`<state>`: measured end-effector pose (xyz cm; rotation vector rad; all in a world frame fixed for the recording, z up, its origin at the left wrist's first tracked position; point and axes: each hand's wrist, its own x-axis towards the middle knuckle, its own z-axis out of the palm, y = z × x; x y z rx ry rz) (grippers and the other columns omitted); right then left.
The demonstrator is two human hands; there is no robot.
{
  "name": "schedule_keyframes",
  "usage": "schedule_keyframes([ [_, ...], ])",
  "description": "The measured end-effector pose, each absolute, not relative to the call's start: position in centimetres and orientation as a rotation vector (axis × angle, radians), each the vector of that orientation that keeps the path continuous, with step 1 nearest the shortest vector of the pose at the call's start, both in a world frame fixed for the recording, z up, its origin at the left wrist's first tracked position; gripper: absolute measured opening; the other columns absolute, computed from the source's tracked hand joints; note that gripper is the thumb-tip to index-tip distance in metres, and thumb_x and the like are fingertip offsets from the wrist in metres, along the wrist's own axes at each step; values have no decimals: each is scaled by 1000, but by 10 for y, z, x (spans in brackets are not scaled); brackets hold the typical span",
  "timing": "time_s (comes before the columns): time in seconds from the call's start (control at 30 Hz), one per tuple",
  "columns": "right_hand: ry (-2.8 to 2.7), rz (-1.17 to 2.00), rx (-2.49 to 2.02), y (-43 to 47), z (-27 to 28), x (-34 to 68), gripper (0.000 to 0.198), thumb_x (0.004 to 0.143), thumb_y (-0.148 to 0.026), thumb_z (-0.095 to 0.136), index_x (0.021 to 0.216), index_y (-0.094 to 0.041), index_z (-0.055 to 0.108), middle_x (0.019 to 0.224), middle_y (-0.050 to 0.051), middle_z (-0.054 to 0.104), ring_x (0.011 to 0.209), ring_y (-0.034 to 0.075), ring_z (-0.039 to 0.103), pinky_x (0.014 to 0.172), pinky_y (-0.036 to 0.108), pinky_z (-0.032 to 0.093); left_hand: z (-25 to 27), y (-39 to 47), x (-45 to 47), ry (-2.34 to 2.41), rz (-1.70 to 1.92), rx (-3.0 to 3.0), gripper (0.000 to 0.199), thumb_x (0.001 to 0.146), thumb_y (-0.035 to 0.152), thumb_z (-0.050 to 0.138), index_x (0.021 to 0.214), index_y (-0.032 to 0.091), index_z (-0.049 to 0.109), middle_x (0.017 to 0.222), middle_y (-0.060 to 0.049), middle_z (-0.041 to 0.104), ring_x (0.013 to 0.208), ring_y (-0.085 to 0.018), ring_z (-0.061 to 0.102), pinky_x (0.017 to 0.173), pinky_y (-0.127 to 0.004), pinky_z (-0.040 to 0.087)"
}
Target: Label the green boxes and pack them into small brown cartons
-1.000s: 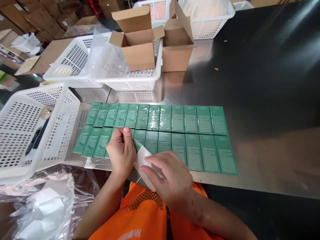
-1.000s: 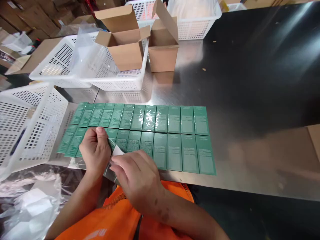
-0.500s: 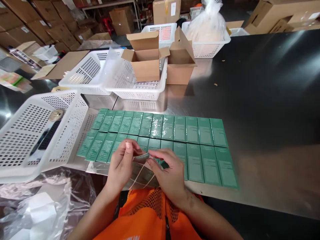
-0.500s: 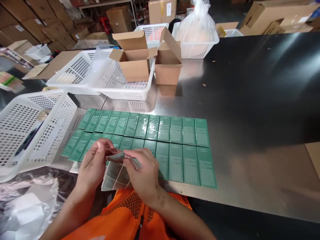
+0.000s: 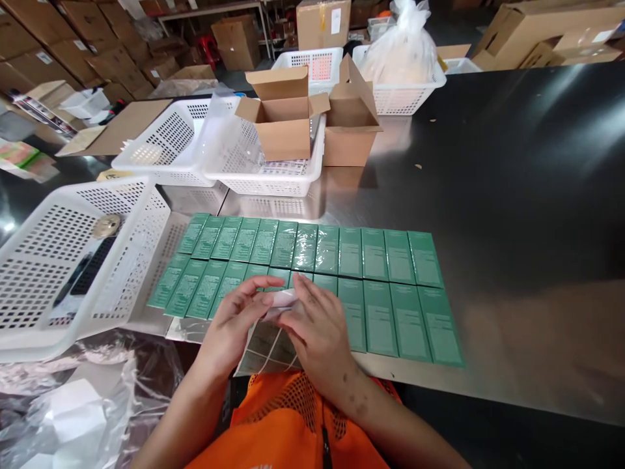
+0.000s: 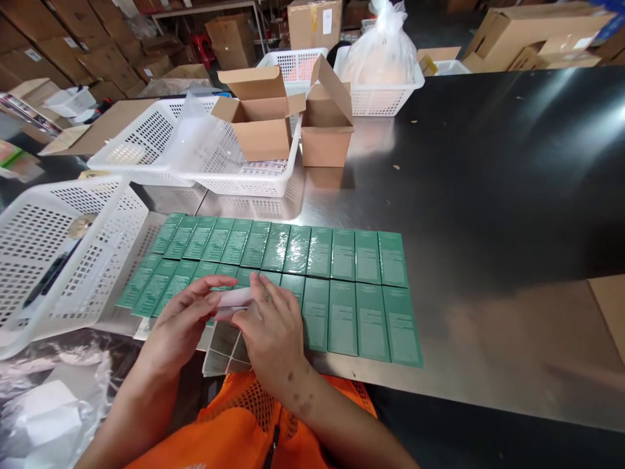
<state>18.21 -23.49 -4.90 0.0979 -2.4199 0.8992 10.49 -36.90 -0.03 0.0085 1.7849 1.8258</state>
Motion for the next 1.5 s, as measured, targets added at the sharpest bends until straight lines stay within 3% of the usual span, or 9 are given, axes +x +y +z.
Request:
schedule_keyframes([
  [0.13, -2440, 758, 292, -233, -51, 188, 11, 92, -23, 63, 91, -30, 71, 142, 6, 56, 136, 31, 46, 99, 54, 49, -2, -372, 97, 1824, 1772, -29, 36, 74, 38, 77, 103, 20, 65, 67, 2, 69, 60, -14, 64, 56, -23, 49],
  [0.23, -2342, 838, 559, -222, -36, 200, 16, 91, -23, 65, 76, -28, 68, 122, -4, 70, 122, 22, 58, 100, 40, 51, -3, -382, 79, 1855, 1732, -61, 47, 72, 40, 78, 111, 20, 61, 61, 5, 64, 49, -10, 56, 47, -20, 43],
  [0.33, -2277, 1084, 695, -198, -10, 207, 15, 92, -21, 63, 81, -31, 68, 98, -8, 76, 101, 15, 68, 90, 32, 56, -4, -392, 58, 1889, 1698, -90, 49, 70, 36, 76, 114, 19, 61, 60, 5, 60, 47, -10, 53, 45, -19, 40],
  [0.53, -2378, 1452, -59, -140, 9, 159, 11, 84, -31, 71, 74, -26, 69, 70, -3, 70, 67, 15, 65, 65, 30, 53, -10, -382, 42, 2192, 1440, -35, 18, 73, 31, 59, 84, 19, 68, 44, 9, 36, 37, -8, 31, 39, -22, 19],
  [0.77, -2299, 1858, -403, -121, -18, 84, 35, 66, -51, 79, 71, -18, 67, 67, 0, 65, 59, 13, 54, 55, 26, 43, -19, -349, 43, 2320, 1007, 526, 47, 90, 55, 48, 112, 20, 70, 53, 3, 58, 55, -17, 53, 56, -28, 36],
  [0.87, -2290, 1919, -444, -127, -27, 72, 39, 61, -52, 82, 71, -18, 67, 67, 0, 65, 59, 12, 53, 53, 25, 42, -23, -341, 39, 2419, 889, 602, 38, 94, 49, 42, 98, 21, 68, 57, 3, 58, 58, -17, 53, 59, -28, 35],
  [1.03, -2351, 1859, -437, -128, -42, 60, 34, 66, -48, 80, 75, -17, 70, 70, 1, 69, 63, 13, 58, 58, 26, 45, -34, -332, 31, 2490, 795, 691, 31, 95, 37, 42, 71, 22, 53, 61, 2, 55, 60, -16, 50, 62, -28, 33],
  [1.3, -2619, 1367, -465, -123, -59, 54, 12, 75, -30, 78, 74, -18, 73, 79, 2, 69, 67, 13, 59, 67, 27, 45, -41, -317, 28, 2566, 441, 722, 29, 97, 34, 37, 82, 21, 59, 76, -6, 67, 74, -23, 62, 66, -31, 33],
  [1.5, -2651, 1278, -436, -121, -75, 51, 10, 76, -29, 78, 74, -20, 75, 76, 1, 68, 67, 14, 58, 65, 26, 43, -47, -312, 30, 2602, 237, 714, 30, 98, 33, 38, 89, 20, 63, 83, -10, 73, 78, -25, 67, 65, -32, 35],
])
